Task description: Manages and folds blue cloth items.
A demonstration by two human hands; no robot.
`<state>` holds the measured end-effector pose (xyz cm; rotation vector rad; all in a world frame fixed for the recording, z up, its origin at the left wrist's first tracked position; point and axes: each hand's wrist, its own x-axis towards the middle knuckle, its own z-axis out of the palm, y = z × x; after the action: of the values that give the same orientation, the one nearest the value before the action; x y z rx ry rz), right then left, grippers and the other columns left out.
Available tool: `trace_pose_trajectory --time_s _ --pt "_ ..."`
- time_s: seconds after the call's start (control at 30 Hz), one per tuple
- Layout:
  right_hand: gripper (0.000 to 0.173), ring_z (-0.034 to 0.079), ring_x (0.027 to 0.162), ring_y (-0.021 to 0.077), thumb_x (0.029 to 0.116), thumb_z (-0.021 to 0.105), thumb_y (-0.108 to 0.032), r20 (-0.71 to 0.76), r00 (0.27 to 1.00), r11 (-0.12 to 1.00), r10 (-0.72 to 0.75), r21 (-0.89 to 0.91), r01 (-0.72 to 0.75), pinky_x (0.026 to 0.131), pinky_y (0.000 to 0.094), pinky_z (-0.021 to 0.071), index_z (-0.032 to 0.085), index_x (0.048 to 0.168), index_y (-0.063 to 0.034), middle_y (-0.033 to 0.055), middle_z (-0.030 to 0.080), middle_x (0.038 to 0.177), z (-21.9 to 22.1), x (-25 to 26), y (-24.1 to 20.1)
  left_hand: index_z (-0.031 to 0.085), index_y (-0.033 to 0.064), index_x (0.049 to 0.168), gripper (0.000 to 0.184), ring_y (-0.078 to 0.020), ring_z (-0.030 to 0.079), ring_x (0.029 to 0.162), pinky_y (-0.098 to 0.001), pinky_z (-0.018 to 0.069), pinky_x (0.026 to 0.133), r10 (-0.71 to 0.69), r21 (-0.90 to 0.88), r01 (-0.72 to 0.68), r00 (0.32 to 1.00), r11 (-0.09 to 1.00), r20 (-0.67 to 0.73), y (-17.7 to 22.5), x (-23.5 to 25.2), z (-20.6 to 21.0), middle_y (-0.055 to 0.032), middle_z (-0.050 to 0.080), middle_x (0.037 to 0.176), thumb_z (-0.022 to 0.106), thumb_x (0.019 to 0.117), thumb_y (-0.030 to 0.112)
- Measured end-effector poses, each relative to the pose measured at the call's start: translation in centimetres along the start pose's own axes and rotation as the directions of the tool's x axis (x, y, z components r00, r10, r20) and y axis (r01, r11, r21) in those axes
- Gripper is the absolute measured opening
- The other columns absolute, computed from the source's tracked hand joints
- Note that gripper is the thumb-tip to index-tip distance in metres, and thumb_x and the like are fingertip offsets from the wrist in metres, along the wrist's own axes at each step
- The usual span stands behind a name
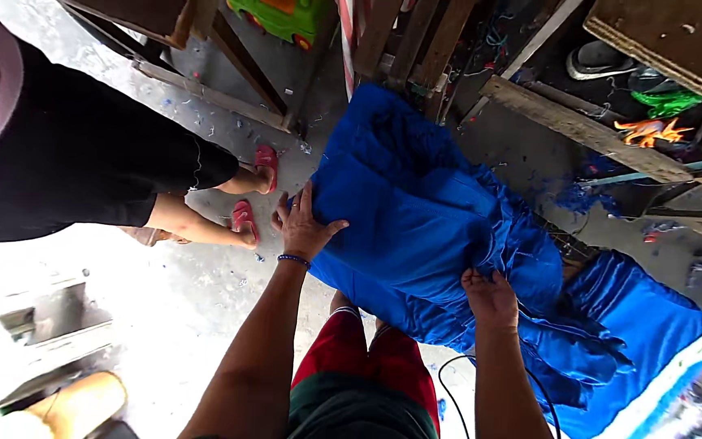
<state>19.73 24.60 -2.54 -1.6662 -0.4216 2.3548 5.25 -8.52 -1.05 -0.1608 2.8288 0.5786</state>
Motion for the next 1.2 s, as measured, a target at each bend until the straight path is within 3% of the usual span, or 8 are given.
trace_pose_trajectory --time_s 0.13,0.27,0.43,0.63,0.8,0.93,1.07,1.2 --pt "0.023 0.069 0.087 0.0132 0.1129 0.029 -0.027 -0.004 0.974 0.974 -0.225 0.011 0.225 0.084 0.0338 0.0590 0.045 0.119 -0.0112 0.0022 0.064 0.095 -0.3 -0.9 1.8 0.069 -0.0091 0.113 0.053 -0.0433 0.068 0.107 -0.0653 0.0381 0.106 0.272 -0.111 -0.273 0.962 0.956 -0.020 1.7 2.6 -0.1 -0.0269 0.072 0.106 0.079 0.0880 0.036" --pt "0.034 0.069 0.080 0.0096 0.1135 0.022 -0.033 -0.015 0.911 0.908 -0.412 0.080 0.412 0.082 0.0312 0.0586 0.049 0.110 -0.0130 -0.0045 0.066 0.082 -0.1 -0.7 1.1 0.073 -0.0006 0.087 0.030 -0.0310 0.071 0.084 -0.0539 0.0492 0.089 0.575 -0.123 -0.640 0.745 0.758 -0.338 6.4 3.4 -0.4 -0.0157 0.074 0.084 0.072 0.0918 0.029" --pt "0.048 0.067 0.078 0.0069 0.1130 0.015 -0.042 -0.033 0.838 0.825 -0.545 0.160 0.542 0.080 0.0255 0.0557 0.051 0.109 -0.0098 -0.0044 0.064 0.081 2.6 1.1 -1.0 0.078 0.0094 0.108 0.028 -0.0272 0.072 0.089 -0.0518 0.0495 0.086 0.513 -0.089 -0.560 0.803 0.824 -0.303 15.0 9.2 1.0 -0.0109 0.076 0.093 0.068 0.0955 0.032" --pt "0.039 0.058 0.130 0.0228 0.1121 0.026 -0.022 -0.076 0.909 0.894 -0.409 0.168 0.416 0.108 0.0355 0.0498 0.029 0.147 -0.0051 0.0135 0.052 0.140 6.1 1.5 -2.1 0.064 0.0161 0.137 0.046 -0.0318 0.066 0.119 -0.0595 0.0419 0.104 0.109 0.008 -0.114 0.963 0.993 0.247 12.2 15.7 7.0 -0.0138 0.071 0.124 0.044 0.1074 0.045" --pt "0.032 0.066 0.108 0.0207 0.1088 0.038 -0.015 -0.236 0.915 0.927 -0.328 -0.265 0.265 0.091 0.0372 0.0591 0.037 0.139 -0.0035 0.0129 0.057 0.125 8.8 -5.2 -2.4 0.063 0.0087 0.138 0.051 -0.0366 0.062 0.125 -0.0661 0.0397 0.106 0.022 -0.091 -0.005 0.983 0.996 0.183 10.1 13.3 6.0 -0.0169 0.068 0.132 0.048 0.1055 0.045" --pt "0.044 0.060 0.124 0.0347 0.1029 0.056 -0.012 0.114 0.793 0.210 -0.598 -0.933 0.293 0.100 0.0424 0.0525 0.053 0.138 0.0149 0.0322 0.057 0.136 7.1 -7.7 -3.0 0.064 0.0057 0.135 0.051 -0.0406 0.064 0.120 -0.0678 0.0389 0.105 -0.016 -0.094 0.030 0.990 0.995 0.138 10.0 13.0 6.0 -0.0217 0.069 0.124 0.052 0.1044 0.045" --pt "0.039 0.050 0.128 0.0546 0.0975 0.060 -0.015 0.695 0.234 -0.566 -0.680 -0.700 0.436 0.110 0.0569 0.0406 0.065 0.125 0.0122 0.0424 0.054 0.131 6.5 -6.0 -2.4 0.065 0.0055 0.134 0.052 -0.0422 0.065 0.119 -0.0673 0.0410 0.103 -0.013 -0.024 0.016 0.994 1.000 0.113 10.0 14.1 7.8 -0.0230 0.070 0.123 0.049 0.1051 0.046" --pt "0.060 0.025 0.154 0.0409 0.1073 0.030 -0.052 0.810 0.467 -0.620 -0.355 -0.578 0.531 0.116 0.0776 0.0103 0.048 0.156 -0.0215 0.0150 0.035 0.165 3.5 5.8 2.2 0.063 0.0015 0.134 0.055 -0.0456 0.064 0.118 -0.0676 0.0442 0.100 -0.002 -0.035 0.006 0.993 0.999 0.117 8.8 15.5 9.4 -0.0267 0.069 0.122 0.046 0.1065 0.047"
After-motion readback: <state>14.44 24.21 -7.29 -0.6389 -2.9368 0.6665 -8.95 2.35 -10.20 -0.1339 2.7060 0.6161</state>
